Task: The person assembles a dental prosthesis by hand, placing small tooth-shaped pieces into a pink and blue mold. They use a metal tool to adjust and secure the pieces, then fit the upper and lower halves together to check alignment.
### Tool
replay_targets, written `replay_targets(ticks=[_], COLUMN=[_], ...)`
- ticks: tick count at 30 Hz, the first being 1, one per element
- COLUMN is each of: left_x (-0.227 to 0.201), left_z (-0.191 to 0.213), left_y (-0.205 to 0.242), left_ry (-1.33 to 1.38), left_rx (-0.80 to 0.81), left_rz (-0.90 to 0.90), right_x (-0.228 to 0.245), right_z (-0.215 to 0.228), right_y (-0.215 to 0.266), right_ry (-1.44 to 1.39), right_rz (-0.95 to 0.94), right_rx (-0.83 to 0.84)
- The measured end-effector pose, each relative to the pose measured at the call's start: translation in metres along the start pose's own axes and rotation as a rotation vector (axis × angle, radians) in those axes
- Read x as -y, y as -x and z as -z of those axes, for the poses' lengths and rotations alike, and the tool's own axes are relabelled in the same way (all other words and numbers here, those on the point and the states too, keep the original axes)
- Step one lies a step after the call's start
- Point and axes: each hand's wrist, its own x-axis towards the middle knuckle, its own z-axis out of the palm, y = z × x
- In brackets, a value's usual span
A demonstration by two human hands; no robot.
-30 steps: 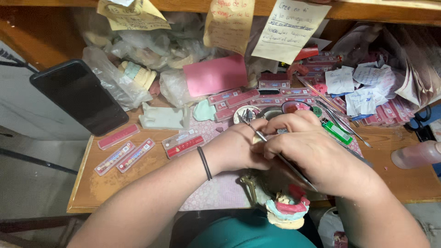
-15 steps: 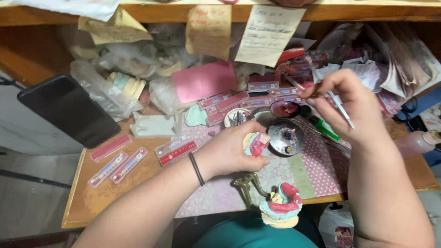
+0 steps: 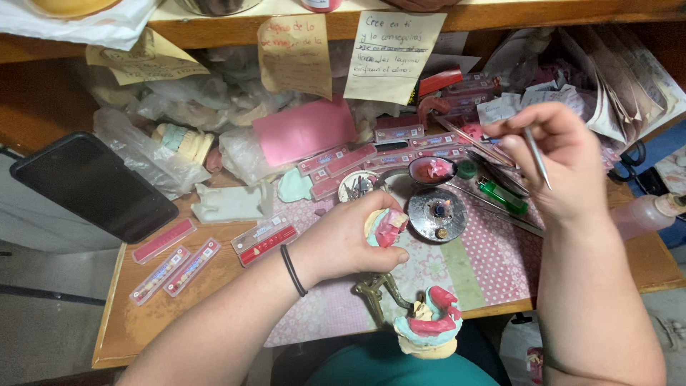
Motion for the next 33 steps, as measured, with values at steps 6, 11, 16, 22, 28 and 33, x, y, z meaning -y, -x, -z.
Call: replay_targets(ticks=[6,11,16,22,28,33], left_x=[0.001,-0.001,-0.001,0.017,0.013,0.006], left_z=[0.004,0.007,0.007,-0.005,-0.008,-0.01], left_y=[0.001,0.003,0.003,-0.001,-0.002,-0.001], left_ry=[-0.008,0.006,0.022,0.066,0.045,0.031], left_rx=[0.081,0.115,0.158,0.033,-0.009,0.008], left_rz=[-0.021,-0.05,-0.039,-0.08,-0.031,0.077], right_x=[0.009,-0.021,-0.038,-0.035,-0.035,-0.06], right_z=[0.017,0.024,0.02,0.012,0.025,0.092], right_y=[0.055,0.1,0.117,0.115,0.129,0.138], right_ry=[-0.096,0.623,0.827,0.855,0.774,0.832], right_rz=[-0.14,-0.151,-0.129,0.018,0.239,0.4], right_rx=[-0.02,0.08,0.108,0.049,-0.221,-0.909])
